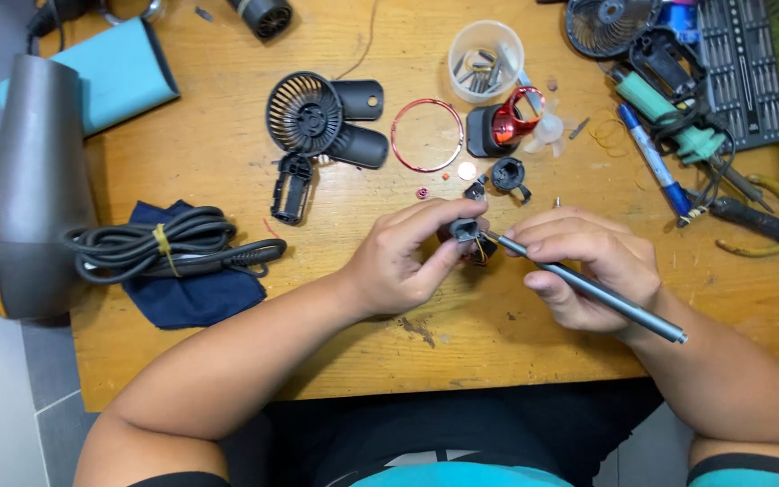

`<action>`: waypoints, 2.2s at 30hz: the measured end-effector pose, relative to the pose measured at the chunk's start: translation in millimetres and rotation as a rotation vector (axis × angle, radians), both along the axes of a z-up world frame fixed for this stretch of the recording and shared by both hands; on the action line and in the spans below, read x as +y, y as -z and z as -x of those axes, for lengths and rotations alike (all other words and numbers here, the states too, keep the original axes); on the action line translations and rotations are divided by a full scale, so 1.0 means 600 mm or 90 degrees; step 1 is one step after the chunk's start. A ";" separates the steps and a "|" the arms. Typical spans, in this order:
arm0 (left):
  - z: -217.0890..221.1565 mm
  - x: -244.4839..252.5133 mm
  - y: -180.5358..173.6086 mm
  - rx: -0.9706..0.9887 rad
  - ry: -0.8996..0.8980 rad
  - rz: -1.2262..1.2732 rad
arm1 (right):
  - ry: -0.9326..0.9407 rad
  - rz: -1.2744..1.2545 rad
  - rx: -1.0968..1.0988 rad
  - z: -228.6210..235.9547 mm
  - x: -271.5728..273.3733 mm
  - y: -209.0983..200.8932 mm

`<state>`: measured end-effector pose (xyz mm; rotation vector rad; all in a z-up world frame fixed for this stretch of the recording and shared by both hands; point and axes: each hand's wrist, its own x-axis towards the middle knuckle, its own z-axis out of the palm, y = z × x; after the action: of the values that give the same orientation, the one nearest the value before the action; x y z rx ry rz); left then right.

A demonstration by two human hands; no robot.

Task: Marking and preparing a small fan motor component using markers and applying a small piece of material on a workbench.

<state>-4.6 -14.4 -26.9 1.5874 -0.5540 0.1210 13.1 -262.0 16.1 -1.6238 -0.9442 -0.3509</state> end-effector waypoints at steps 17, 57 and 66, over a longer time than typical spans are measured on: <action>0.002 0.009 0.001 -0.020 0.038 -0.052 | -0.026 0.070 0.012 0.013 -0.029 -0.021; 0.010 0.019 -0.003 -0.052 0.104 -0.114 | -0.092 0.119 0.059 0.028 -0.048 -0.023; 0.012 0.020 0.001 -0.070 0.123 -0.139 | -0.094 0.140 0.024 0.023 -0.037 -0.024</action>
<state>-12.1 -2.2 -27.4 1.7357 -0.8269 0.0019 -0.7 -284.5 30.7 -1.7399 -1.0977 -0.1169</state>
